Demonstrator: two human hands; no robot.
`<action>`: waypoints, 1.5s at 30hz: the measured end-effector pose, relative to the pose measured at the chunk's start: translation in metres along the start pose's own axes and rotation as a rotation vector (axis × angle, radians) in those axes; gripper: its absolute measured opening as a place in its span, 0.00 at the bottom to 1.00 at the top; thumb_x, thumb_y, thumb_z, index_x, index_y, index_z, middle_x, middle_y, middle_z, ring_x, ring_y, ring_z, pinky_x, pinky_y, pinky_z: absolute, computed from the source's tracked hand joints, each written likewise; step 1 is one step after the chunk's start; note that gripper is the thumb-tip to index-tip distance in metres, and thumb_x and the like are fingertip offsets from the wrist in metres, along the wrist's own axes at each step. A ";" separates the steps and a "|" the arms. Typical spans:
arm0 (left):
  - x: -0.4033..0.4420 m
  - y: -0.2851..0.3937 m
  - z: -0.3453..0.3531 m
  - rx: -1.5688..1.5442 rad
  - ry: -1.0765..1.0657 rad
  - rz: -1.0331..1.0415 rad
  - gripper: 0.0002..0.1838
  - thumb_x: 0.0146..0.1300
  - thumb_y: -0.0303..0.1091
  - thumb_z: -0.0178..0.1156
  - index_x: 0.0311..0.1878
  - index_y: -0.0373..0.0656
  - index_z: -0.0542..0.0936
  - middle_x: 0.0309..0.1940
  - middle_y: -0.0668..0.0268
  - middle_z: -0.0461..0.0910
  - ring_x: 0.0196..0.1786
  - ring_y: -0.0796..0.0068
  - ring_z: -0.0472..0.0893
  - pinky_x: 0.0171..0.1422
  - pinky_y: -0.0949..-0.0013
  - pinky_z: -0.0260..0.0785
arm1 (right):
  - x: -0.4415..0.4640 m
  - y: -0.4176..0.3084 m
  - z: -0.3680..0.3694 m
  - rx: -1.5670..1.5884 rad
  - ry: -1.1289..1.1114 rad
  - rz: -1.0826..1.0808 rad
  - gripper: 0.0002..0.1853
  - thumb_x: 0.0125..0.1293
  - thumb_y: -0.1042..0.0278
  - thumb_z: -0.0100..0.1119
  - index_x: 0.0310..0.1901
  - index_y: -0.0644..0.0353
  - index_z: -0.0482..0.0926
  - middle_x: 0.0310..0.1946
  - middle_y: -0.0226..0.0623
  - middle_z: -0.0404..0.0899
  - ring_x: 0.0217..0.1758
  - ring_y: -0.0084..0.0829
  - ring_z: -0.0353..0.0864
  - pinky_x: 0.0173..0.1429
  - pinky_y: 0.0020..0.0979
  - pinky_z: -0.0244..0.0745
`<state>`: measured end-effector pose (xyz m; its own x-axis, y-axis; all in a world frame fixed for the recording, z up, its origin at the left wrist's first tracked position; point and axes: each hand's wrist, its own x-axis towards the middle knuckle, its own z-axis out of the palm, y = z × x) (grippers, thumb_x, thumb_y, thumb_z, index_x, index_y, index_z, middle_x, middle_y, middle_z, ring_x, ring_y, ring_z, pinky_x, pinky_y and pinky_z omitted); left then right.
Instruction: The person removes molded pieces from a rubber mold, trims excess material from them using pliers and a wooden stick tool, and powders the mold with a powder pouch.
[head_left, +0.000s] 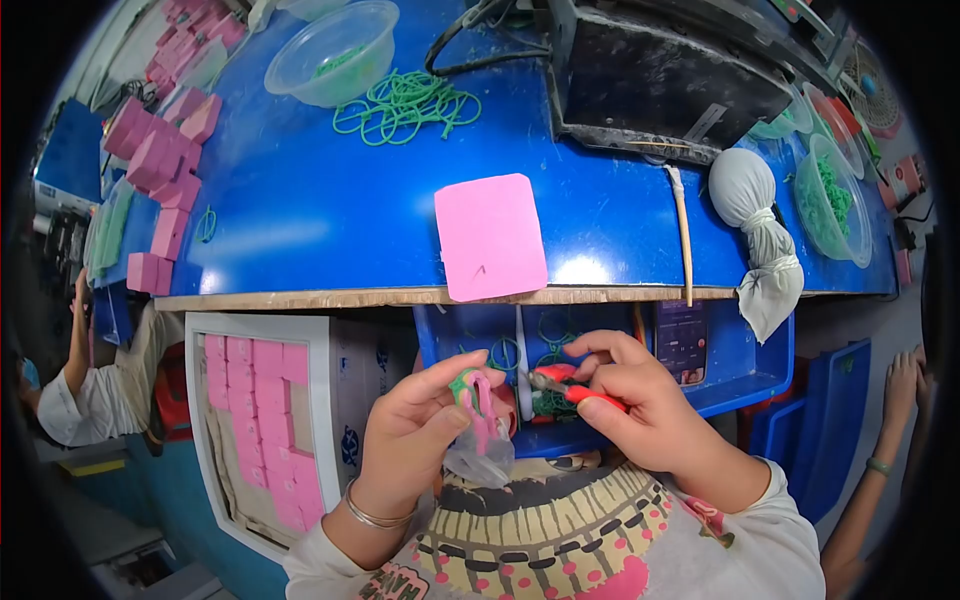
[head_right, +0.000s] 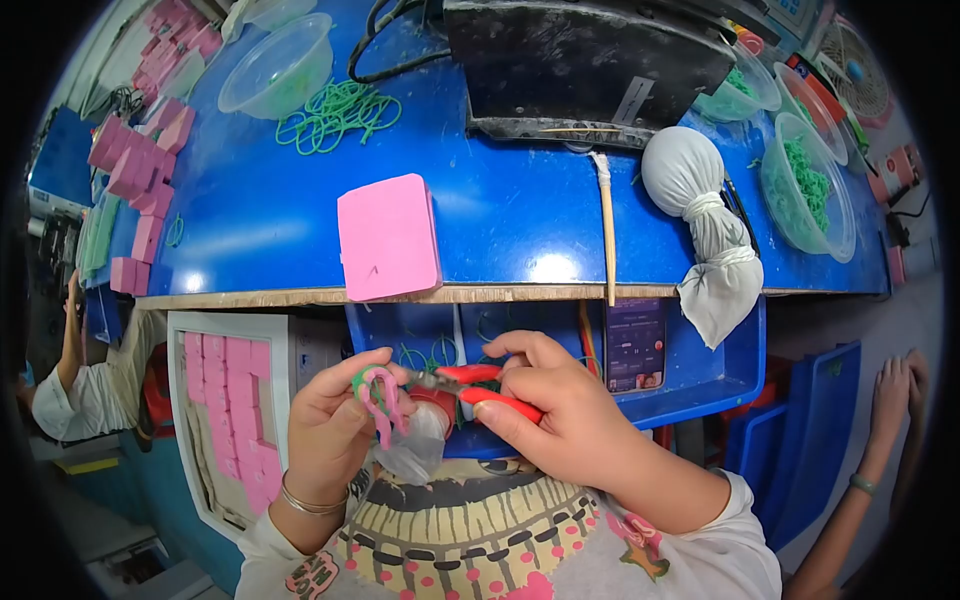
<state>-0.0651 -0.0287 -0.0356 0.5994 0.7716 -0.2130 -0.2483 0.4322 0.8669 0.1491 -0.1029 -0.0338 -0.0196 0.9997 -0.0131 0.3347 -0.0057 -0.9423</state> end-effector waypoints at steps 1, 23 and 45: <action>0.000 0.000 0.001 0.029 0.010 -0.026 0.21 0.65 0.33 0.52 0.58 0.32 0.67 0.46 0.52 0.76 0.44 0.66 0.80 0.45 0.67 0.75 | -0.001 0.000 -0.001 0.118 -0.019 -0.012 0.12 0.57 0.65 0.61 0.25 0.66 0.75 0.45 0.48 0.70 0.41 0.38 0.73 0.47 0.33 0.69; 0.001 0.006 0.006 0.113 0.126 -0.123 0.24 0.68 0.45 0.45 0.48 0.28 0.72 0.30 0.55 0.78 0.24 0.74 0.76 0.27 0.76 0.70 | -0.004 0.026 0.012 0.840 -0.452 0.004 0.19 0.67 0.66 0.46 0.21 0.69 0.75 0.51 0.50 0.72 0.46 0.30 0.72 0.47 0.30 0.67; -0.001 0.007 0.005 0.386 0.056 -0.021 0.22 0.66 0.43 0.50 0.49 0.30 0.75 0.33 0.60 0.78 0.28 0.78 0.75 0.34 0.77 0.67 | 0.004 -0.006 0.001 -0.356 0.041 -0.183 0.14 0.55 0.60 0.62 0.21 0.64 0.80 0.32 0.41 0.78 0.29 0.39 0.77 0.32 0.35 0.71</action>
<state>-0.0633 -0.0289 -0.0269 0.5558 0.7935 -0.2479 0.0749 0.2492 0.9655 0.1458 -0.0987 -0.0282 -0.0744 0.9836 0.1641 0.6348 0.1736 -0.7529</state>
